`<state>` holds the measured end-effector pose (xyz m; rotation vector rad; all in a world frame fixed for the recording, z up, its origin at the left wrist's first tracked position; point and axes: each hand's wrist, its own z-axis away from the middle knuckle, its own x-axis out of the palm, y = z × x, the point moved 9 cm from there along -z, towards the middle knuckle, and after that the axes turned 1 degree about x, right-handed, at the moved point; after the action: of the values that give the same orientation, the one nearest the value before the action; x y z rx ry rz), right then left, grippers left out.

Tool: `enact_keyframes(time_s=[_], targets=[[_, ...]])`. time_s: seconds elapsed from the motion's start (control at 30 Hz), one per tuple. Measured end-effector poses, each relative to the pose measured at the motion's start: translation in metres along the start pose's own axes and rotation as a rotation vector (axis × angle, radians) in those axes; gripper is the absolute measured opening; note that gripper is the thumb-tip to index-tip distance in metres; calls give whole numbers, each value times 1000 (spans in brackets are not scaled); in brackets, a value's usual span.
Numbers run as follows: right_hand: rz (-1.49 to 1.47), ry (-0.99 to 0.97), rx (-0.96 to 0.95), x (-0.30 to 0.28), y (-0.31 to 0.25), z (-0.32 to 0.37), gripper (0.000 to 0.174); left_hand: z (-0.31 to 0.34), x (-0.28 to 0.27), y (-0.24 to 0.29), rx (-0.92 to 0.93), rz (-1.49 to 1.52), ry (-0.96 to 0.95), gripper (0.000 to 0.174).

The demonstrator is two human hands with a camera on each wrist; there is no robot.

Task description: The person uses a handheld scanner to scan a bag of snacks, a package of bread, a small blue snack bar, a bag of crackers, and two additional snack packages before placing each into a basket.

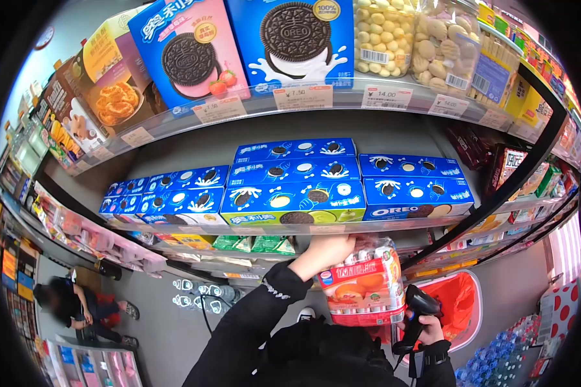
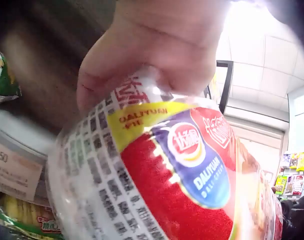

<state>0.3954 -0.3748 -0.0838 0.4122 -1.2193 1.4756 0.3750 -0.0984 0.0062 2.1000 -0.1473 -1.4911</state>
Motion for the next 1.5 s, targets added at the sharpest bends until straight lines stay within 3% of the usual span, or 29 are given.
enact_keyframes(time_s=[0.03,0.07,0.1,0.13,0.3,0.43,0.57,0.63,0.67,0.73,0.83,0.87,0.93,1.07,1.1,1.17,1.27,1.37,1.43,1.47,1.5], targets=[[3,-2,7,0,-2,-1,54,-9,2,-2,-4,-17,-41,26],[-3,-48,16,4,-4,-2,53,-5,-1,6,-351,274,-441,29],[-10,-94,25,7,-6,-3,53,-4,2,3,-395,230,-557,29],[24,-122,-4,7,-9,-4,46,-3,10,-6,-403,231,-552,29],[53,-152,10,34,-15,-5,42,-36,5,-48,-309,486,-71,30],[31,-63,-165,41,-31,-10,30,-25,-2,-87,-190,673,281,30],[60,-69,-185,58,-33,-18,26,-1,-5,-131,-39,880,636,30],[114,-26,-201,58,-34,-20,24,14,-45,-67,266,-222,618,31],[134,-39,-213,59,-34,-20,28,19,-51,-64,262,-217,618,31],[158,-43,-220,61,-33,-18,33,10,-25,-79,52,-323,232,31],[220,-22,-254,75,-36,-14,47,7,-17,-89,12,-159,245,30],[286,-20,-255,82,-37,-14,53,5,-16,-91,104,-59,394,29],[386,-18,-254,86,-38,-13,64,2,-13,-88,98,-29,387,29],[517,57,-264,62,-33,-9,65,-2,-11,-86,55,62,386,30],[498,72,-332,68,-38,-10,50,-1,-11,-86,42,83,383,30],[753,217,-391,26,-46,-9,45,1,-12,-87,19,122,376,31],[784,365,-492,10,-60,-9,40,3,-17,-91,-18,172,374,31],[765,314,-441,7,-60,-18,40,-2,-8,-97,-55,206,282,31],[715,271,-457,20,-56,-23,42,3,-21,-73,126,84,502,31],[662,236,-475,30,-54,-26,45,4,-17,-70,123,84,501,31],[608,201,-494,38,-53,-27,47,1,-12,-71,67,352,419,30]])
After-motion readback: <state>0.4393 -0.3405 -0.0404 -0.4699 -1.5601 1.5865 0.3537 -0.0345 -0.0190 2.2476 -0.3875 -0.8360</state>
